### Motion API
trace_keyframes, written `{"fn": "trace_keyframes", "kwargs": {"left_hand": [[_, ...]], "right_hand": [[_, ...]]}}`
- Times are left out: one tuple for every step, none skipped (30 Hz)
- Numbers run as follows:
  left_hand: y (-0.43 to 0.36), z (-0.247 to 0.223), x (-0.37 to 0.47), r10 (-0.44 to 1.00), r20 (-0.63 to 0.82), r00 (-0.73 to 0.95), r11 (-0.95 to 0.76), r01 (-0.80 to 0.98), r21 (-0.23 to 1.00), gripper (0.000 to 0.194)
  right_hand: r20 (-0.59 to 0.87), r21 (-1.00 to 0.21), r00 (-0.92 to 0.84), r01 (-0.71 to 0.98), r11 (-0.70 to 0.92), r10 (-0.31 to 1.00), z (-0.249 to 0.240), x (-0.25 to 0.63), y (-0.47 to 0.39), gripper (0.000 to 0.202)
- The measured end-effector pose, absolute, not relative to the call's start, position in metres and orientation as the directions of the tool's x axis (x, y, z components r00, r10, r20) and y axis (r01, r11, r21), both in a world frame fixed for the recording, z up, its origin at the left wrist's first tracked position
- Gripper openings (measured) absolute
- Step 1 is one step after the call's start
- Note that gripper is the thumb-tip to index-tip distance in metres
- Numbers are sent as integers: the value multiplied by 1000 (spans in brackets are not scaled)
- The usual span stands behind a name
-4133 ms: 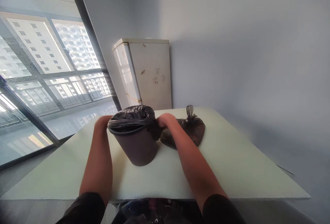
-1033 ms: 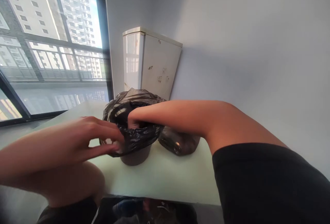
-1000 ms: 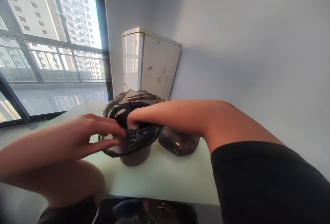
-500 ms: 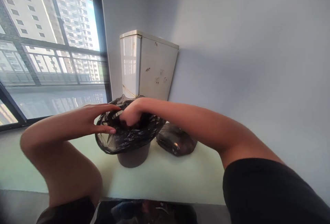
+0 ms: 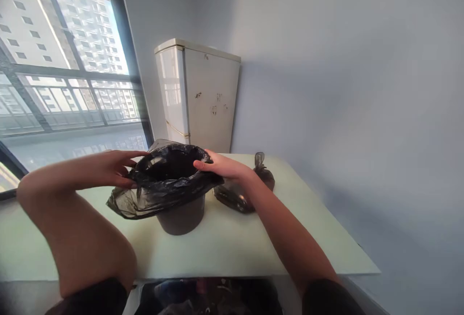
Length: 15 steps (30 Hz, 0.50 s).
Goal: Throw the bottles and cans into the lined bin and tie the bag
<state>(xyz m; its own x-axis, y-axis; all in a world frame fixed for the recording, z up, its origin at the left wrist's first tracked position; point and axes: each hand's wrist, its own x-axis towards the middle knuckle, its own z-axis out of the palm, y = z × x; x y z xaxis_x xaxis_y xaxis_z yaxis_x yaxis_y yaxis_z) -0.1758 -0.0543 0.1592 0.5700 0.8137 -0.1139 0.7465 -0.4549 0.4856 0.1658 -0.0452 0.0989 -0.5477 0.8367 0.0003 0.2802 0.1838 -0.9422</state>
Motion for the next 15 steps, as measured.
{"fn": "trace_keyframes", "kwargs": {"left_hand": [[-58, 161, -172, 810, -113, 576, -459, 740, 491, 78], [-61, 163, -168, 806, -112, 581, -462, 737, 494, 75], [-63, 164, -166, 805, -118, 581, -463, 740, 488, 74], [-64, 164, -166, 807, -128, 576, -461, 750, 474, 74], [-64, 163, -166, 814, -142, 564, -452, 767, 455, 75], [-63, 162, -168, 825, -157, 542, -436, 789, 434, 76], [-62, 160, -170, 845, -157, 512, -414, 811, 413, 79], [-59, 157, -173, 869, -142, 475, -391, 832, 393, 82], [-57, 154, -177, 891, -115, 438, -367, 848, 383, 85], [-55, 151, -180, 909, -86, 408, -348, 856, 382, 89], [-53, 148, -183, 922, -67, 382, -329, 862, 385, 94], [-53, 146, -187, 932, -53, 359, -312, 867, 389, 100], [-53, 145, -190, 940, -43, 340, -297, 872, 390, 104], [-55, 144, -192, 944, -33, 330, -292, 875, 385, 108], [-58, 145, -194, 944, -14, 328, -300, 879, 371, 109]], "right_hand": [[-28, -945, -527, 290, 149, 849, 98, 165, -46, 71], [-38, -931, -480, 335, 143, 876, 98, 164, -46, 67], [-17, -898, -405, 408, 164, 914, 98, 163, -46, 63], [28, -848, -314, 496, 189, 949, 100, 162, -44, 59], [80, -790, -234, 578, 205, 969, 101, 161, -42, 54], [111, -743, -190, 636, 208, 976, 103, 160, -40, 48], [104, -721, -182, 664, 200, 978, 104, 159, -37, 40], [64, -726, -201, 663, 184, 978, 105, 157, -33, 31], [13, -748, -232, 643, 163, 973, 105, 155, -30, 23], [-25, -776, -261, 613, 146, 965, 105, 153, -26, 17], [-38, -800, -272, 584, 134, 962, 105, 151, -22, 13], [-27, -818, -264, 561, 131, 964, 105, 150, -19, 11], [1, -826, -244, 546, 138, 970, 106, 149, -16, 13], [38, -829, -220, 537, 154, 975, 108, 150, -13, 16], [79, -831, -193, 529, 172, 978, 113, 153, -10, 20]]}}
